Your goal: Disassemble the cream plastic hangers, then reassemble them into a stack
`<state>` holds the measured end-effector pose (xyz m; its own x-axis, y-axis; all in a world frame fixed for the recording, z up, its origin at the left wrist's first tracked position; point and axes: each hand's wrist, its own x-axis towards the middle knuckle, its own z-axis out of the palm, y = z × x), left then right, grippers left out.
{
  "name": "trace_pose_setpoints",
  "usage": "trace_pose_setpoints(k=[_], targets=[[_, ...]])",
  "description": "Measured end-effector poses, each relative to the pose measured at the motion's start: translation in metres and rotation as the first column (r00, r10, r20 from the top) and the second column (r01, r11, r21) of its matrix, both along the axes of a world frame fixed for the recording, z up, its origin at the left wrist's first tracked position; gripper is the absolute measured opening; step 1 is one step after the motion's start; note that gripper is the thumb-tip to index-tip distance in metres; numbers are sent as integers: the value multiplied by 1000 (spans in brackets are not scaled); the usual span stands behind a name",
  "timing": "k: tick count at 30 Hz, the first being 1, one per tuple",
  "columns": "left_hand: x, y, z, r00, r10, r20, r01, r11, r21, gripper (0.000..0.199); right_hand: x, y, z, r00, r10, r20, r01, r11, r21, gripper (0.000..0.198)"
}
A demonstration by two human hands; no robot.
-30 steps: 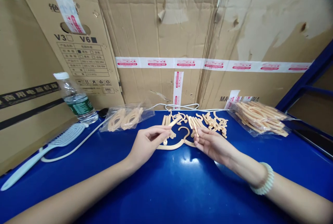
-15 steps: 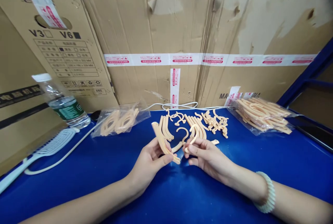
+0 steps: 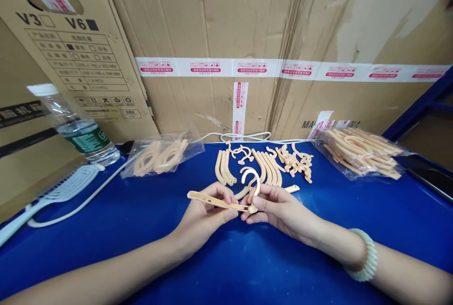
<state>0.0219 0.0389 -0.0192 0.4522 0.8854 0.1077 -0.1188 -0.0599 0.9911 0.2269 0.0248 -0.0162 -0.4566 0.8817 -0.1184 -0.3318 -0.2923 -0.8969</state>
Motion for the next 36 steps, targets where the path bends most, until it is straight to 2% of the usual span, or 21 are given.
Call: trace_pose_setpoints(k=[6, 11, 15, 18, 27, 36], targets=[[-1, 1, 0, 999, -33, -34, 36, 994, 99, 18, -1, 0, -2, 1000, -21, -7, 20, 1000, -7, 24], [0, 2, -3, 999, 12, -48, -6, 992, 127, 21, 0, 0, -1, 998, -62, -32, 60, 996, -58, 24], [1, 2, -2, 991, 46, -123, -13, 967, 254, 22, 0, 1, -2, 998, -62, -34, 59, 996, -67, 24], [1, 0, 0, 986, 56, -157, -4, 951, 309, 22, -1, 0, -3, 997, -68, -31, 66, 997, -48, 23], [0, -3, 3, 964, 75, -254, 4, 954, 299, 22, -7, -4, -3, 988, -152, 22, 152, 988, -2, 32], [3, -3, -1, 953, 84, -290, 28, 931, 364, 16, -11, -6, -8, 963, -216, 159, 194, 970, 145, 39]])
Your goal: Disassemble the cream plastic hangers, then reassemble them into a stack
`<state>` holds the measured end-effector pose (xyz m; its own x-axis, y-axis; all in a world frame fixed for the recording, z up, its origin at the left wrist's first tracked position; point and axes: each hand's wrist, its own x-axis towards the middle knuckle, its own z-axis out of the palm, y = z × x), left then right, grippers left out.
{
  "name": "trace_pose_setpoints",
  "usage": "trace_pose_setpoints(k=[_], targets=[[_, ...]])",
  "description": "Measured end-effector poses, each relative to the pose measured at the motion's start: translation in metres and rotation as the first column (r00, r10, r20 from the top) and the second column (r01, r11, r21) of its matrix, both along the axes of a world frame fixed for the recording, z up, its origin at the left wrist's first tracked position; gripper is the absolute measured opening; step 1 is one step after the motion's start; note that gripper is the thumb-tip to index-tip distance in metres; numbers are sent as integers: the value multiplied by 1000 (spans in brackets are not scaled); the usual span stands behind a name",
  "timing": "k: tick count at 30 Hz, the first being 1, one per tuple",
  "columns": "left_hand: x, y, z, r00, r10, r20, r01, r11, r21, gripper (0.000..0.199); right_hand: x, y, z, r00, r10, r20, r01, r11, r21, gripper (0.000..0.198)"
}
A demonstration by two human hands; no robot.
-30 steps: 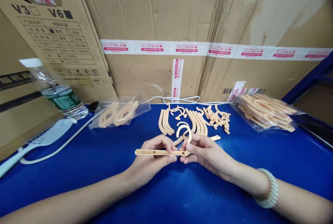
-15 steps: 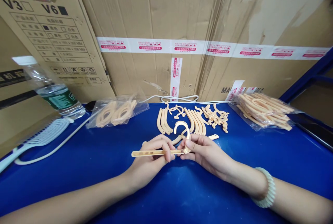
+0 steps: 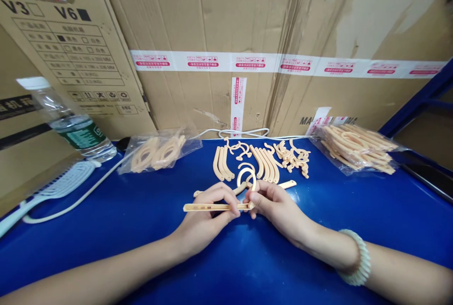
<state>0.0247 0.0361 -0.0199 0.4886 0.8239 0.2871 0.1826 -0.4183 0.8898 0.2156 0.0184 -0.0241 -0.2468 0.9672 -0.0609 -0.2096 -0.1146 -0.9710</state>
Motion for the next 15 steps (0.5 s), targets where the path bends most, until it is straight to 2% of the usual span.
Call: trace_pose_setpoints(k=[7, 15], targets=[[-1, -2, 1, 997, -55, 45, 53, 998, 40, 12, -3, -3, 0, 983, -38, 178, 12, 989, 145, 31], [1, -4, 1, 993, -29, 113, 40, 994, -97, 16, -3, -3, -1, 982, -25, 185, -3, 989, 149, 28]])
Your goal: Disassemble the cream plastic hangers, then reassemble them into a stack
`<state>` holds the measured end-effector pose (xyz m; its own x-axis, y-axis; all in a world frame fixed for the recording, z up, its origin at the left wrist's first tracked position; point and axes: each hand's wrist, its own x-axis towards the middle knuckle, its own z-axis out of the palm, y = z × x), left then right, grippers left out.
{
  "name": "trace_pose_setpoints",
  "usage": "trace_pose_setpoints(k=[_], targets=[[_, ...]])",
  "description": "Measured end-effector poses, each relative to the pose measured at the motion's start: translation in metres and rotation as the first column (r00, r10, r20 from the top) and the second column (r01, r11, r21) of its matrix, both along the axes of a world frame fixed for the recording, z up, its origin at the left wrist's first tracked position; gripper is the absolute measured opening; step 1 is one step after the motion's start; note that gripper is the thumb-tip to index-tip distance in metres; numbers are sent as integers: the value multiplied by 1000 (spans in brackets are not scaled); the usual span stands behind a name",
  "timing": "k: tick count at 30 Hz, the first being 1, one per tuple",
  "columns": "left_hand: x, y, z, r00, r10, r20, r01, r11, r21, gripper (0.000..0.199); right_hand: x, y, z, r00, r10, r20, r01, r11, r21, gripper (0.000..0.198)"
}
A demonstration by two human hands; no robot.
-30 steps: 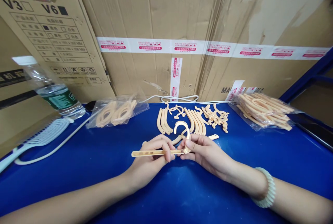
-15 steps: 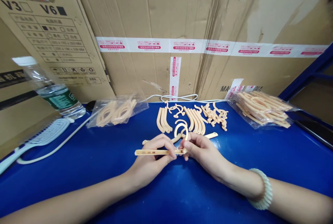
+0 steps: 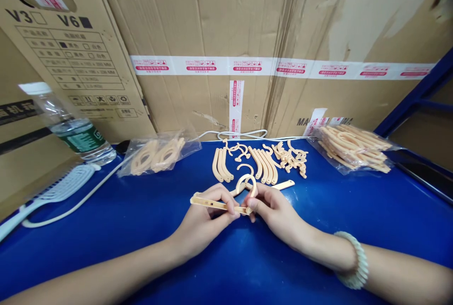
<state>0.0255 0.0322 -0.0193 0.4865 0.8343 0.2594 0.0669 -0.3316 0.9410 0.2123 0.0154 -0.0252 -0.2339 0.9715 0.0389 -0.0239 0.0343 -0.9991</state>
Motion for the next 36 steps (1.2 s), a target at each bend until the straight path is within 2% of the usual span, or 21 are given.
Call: trace_pose_setpoints(k=[4, 9, 13, 17, 20, 25, 29, 31, 33, 34, 36], targets=[[1, -2, -1, 1000, 3, 31, 1, 995, -100, 21, -1, -1, 2, 1000, -25, 9, 25, 1000, -10, 28], [2, -3, 0, 999, 32, 10, -30, 993, -115, 22, 0, -3, 4, 999, 1, 37, -1, 1000, -12, 30], [2, -1, 2, 999, 42, 26, -36, 976, -214, 21, -1, -5, 5, 995, -27, 95, 19, 997, 80, 25], [3, 1, 2, 988, 79, 133, -42, 965, -260, 24, -2, -6, 5, 996, -40, 84, 26, 988, 155, 23], [4, 2, 0, 980, 78, 183, -25, 962, -272, 24, -1, -5, 6, 998, -44, 50, 37, 990, 137, 27], [4, 1, -2, 982, -16, 186, 84, 929, -360, 27, -3, -6, 10, 1000, 20, -19, -19, 997, 77, 30], [3, 3, 0, 984, 8, 175, 62, 919, -389, 26, 4, 0, 14, 999, -6, -35, 8, 997, 71, 31], [3, 4, 3, 987, 46, 156, 19, 919, -395, 26, 14, 7, 18, 996, -84, 12, 82, 988, 129, 33], [2, 5, 5, 988, 78, 134, -18, 916, -401, 26, 27, 18, 23, 976, -180, 125, 146, 959, 242, 31], [2, 5, 6, 988, 86, 127, -27, 914, -405, 26, 34, 23, 24, 952, -218, 214, 143, 937, 319, 27], [2, 4, 7, 986, 96, 133, -33, 909, -415, 27, 45, 32, 27, 863, -270, 426, 35, 875, 483, 17]])
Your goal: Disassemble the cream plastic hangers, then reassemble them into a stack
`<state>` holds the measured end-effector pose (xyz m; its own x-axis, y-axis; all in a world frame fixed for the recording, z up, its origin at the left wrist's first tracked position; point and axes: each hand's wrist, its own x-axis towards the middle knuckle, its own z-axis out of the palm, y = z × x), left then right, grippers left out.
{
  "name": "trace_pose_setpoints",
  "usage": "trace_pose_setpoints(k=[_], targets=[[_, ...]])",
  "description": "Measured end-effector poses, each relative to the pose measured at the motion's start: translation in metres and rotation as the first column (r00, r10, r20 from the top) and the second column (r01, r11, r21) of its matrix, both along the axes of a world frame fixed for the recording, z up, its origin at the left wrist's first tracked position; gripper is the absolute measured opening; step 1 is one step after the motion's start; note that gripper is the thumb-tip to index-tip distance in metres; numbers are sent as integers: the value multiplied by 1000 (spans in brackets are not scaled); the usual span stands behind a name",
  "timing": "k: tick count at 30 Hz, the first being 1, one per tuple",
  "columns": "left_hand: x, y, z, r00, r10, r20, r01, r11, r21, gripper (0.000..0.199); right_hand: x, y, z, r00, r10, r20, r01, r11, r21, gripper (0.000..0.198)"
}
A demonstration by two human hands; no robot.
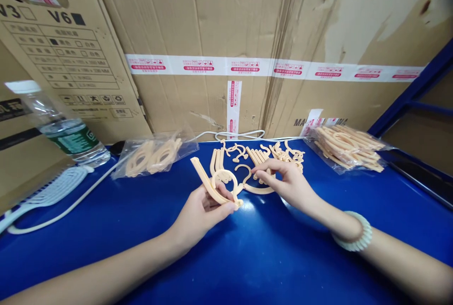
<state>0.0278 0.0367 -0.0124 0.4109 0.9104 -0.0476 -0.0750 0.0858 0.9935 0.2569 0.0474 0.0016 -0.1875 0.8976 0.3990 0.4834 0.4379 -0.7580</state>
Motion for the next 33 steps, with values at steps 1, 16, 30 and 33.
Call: trace_pose_setpoints(k=[1, 16, 30, 33], targets=[[0, 0, 0, 1000, 3, 7, -3, 1000, -5, 28, 4, 4, 0, 990, 6, 142, -17, 997, 78, 14], [1, 1, -3, 994, -39, 106, 42, 999, -27, 30, 11, 27, -20, 859, -77, 507, -63, 965, 254, 11], [0, 2, -1, 997, -19, 79, 21, 1000, -21, 26, 0, 6, 1, 909, -168, -381, 210, 975, 72, 18], [0, 2, 0, 995, 4, 98, 1, 998, -55, 28, -8, -5, 6, 833, -164, -529, 216, 976, 37, 18]])
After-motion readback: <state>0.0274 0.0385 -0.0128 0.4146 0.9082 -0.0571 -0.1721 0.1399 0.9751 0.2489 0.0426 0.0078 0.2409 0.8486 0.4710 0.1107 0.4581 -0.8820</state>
